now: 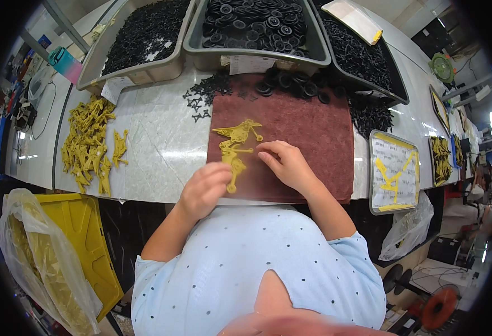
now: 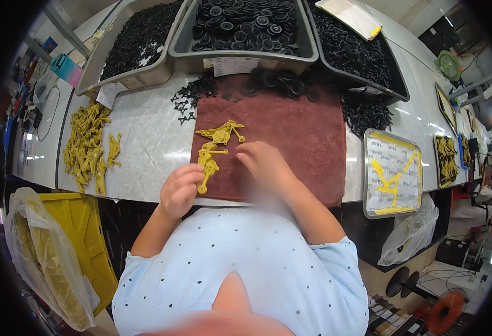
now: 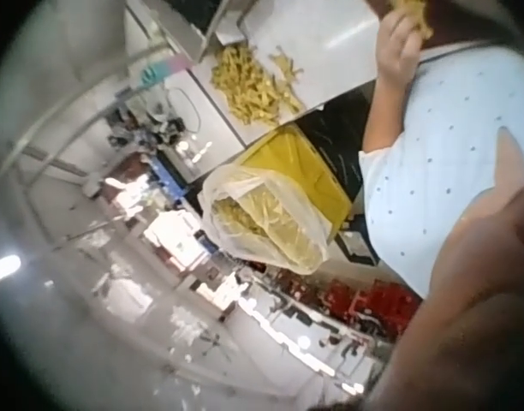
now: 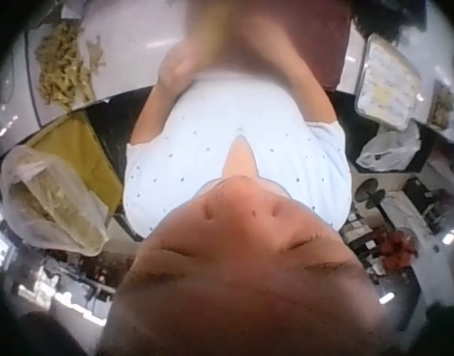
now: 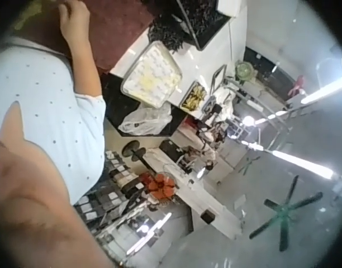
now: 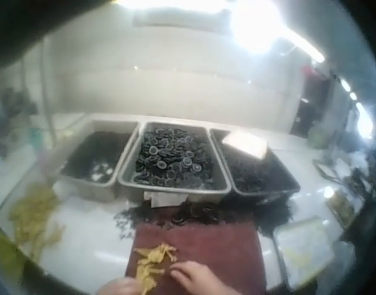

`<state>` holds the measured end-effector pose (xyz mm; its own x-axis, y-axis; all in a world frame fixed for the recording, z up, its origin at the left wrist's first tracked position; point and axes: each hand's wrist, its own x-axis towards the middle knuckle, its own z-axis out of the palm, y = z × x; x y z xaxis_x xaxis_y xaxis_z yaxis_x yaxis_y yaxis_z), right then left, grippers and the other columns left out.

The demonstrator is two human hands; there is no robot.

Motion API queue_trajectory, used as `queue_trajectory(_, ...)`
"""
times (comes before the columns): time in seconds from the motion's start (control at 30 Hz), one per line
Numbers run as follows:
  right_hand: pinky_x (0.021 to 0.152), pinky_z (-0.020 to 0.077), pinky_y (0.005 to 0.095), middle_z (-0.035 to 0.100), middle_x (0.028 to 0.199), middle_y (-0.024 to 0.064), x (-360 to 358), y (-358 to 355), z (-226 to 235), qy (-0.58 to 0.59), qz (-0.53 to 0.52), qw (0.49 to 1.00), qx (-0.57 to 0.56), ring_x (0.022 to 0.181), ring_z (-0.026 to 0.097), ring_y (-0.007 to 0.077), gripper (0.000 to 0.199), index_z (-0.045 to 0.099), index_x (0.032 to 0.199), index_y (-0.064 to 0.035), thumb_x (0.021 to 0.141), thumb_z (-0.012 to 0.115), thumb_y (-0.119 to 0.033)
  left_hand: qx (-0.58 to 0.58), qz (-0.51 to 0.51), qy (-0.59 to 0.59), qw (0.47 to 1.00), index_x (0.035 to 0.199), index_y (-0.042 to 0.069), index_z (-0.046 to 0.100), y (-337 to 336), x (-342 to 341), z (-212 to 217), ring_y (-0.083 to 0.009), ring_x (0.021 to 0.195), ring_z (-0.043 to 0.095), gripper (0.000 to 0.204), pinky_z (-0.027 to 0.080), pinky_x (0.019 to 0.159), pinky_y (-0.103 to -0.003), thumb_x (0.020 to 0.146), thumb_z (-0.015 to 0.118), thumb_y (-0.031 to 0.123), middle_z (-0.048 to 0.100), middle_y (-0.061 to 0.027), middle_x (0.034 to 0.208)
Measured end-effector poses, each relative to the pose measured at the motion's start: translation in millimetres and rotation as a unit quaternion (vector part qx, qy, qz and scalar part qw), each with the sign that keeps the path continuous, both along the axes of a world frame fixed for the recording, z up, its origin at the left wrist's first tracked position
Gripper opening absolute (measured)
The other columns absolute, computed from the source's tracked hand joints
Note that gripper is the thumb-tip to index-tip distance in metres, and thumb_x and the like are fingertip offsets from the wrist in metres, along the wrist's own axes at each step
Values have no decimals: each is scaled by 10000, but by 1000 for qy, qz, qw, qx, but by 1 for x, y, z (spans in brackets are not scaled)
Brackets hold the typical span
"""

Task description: The person assembles toy motorcycles by inserting wheels and handlebars into plastic frame pieces, pressing the parts together, placing finished toys onto a tray, and laying out additional frames to attach more wheels.

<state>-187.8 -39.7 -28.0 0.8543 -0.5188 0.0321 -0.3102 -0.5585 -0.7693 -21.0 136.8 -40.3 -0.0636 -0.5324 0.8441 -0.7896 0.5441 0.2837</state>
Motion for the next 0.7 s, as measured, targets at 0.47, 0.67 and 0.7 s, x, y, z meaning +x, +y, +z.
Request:
queue_trajectory(0.47,755,506,314,665,974,141,-6,-8,-4,3,-8,1000,-22,856,640,254,211,662,1079,-26,905,629,-141,1,-127,-32,991,938,-17,573,4,15,0,-376,945,619,251,569,784,-396,707,653,-76,593,-153,936)
queue_trajectory(0.67,713,508,279,665,963,114,-4,-8,-11,5,2,1000,-15,789,639,175,193,659,1076,-5,907,618,-90,64,-131,-80,986,805,28,570,2,32,-12,-413,1124,542,153,465,943,-546,689,662,65,590,-113,994)
queue_trajectory(0.7,766,506,315,662,998,149,-6,-8,-11,1,-11,1000,9,859,647,238,199,660,1065,-2,895,622,-99,107,-107,-92,984,793,44,572,0,36,-12,-392,1135,542,120,429,980,-557,707,648,79,601,-100,1018)
